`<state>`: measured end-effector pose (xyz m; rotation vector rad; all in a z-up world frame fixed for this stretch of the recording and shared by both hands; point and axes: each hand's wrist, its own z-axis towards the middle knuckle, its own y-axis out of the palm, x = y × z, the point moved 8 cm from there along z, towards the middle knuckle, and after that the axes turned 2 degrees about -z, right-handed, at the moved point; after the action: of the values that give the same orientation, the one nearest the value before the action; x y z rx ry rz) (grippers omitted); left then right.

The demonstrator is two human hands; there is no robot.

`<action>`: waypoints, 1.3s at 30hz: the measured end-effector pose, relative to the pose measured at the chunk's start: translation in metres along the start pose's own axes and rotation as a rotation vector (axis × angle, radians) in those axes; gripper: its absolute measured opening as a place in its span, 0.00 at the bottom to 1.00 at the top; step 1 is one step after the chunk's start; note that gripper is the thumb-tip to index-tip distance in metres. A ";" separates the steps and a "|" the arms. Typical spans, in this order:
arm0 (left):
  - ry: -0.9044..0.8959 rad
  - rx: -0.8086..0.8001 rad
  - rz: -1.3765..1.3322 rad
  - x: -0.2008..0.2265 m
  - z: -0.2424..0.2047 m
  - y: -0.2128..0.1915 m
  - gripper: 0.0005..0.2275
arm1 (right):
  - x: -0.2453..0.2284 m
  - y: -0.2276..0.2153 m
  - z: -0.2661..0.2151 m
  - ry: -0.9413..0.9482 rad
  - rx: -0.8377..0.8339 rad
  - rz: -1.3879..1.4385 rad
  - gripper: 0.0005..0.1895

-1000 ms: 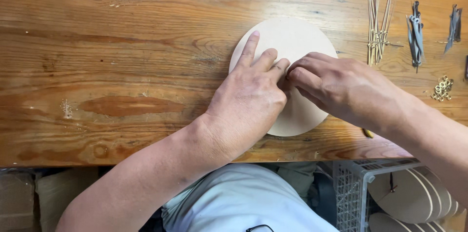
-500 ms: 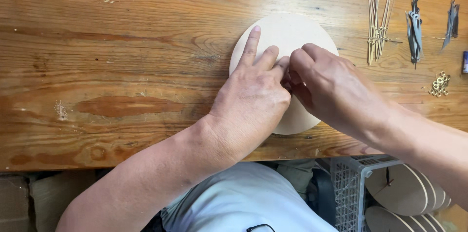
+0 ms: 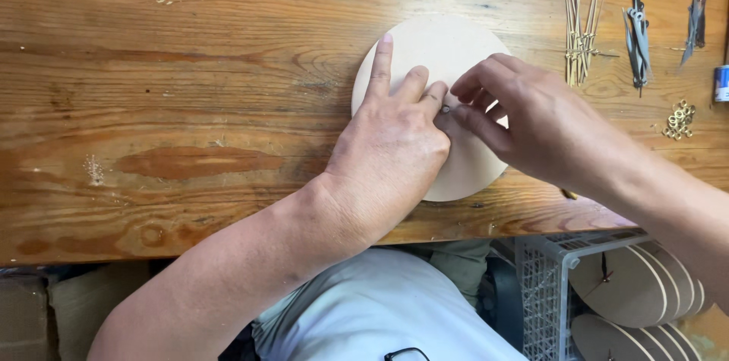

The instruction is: The person inserts a metal rivet into a hole on a circular wooden board and secures it using pliers. They then use a utility knife to carve a rectangular recess into the board's surface and clean the area with a feather duster.

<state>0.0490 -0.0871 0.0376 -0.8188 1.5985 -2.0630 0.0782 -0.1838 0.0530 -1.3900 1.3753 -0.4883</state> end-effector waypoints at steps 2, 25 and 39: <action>0.017 -0.051 -0.003 0.000 0.001 -0.005 0.08 | -0.003 -0.008 -0.001 -0.145 0.041 -0.067 0.06; 0.050 -0.005 -0.017 -0.004 -0.005 0.002 0.08 | -0.026 0.024 -0.001 -0.531 -0.044 -0.653 0.06; 0.044 -0.008 -0.006 -0.004 -0.004 0.001 0.09 | -0.001 0.027 0.009 0.245 -0.062 -0.181 0.11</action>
<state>0.0493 -0.0825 0.0349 -0.7869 1.6301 -2.0938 0.0735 -0.1736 0.0272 -1.5527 1.4757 -0.7617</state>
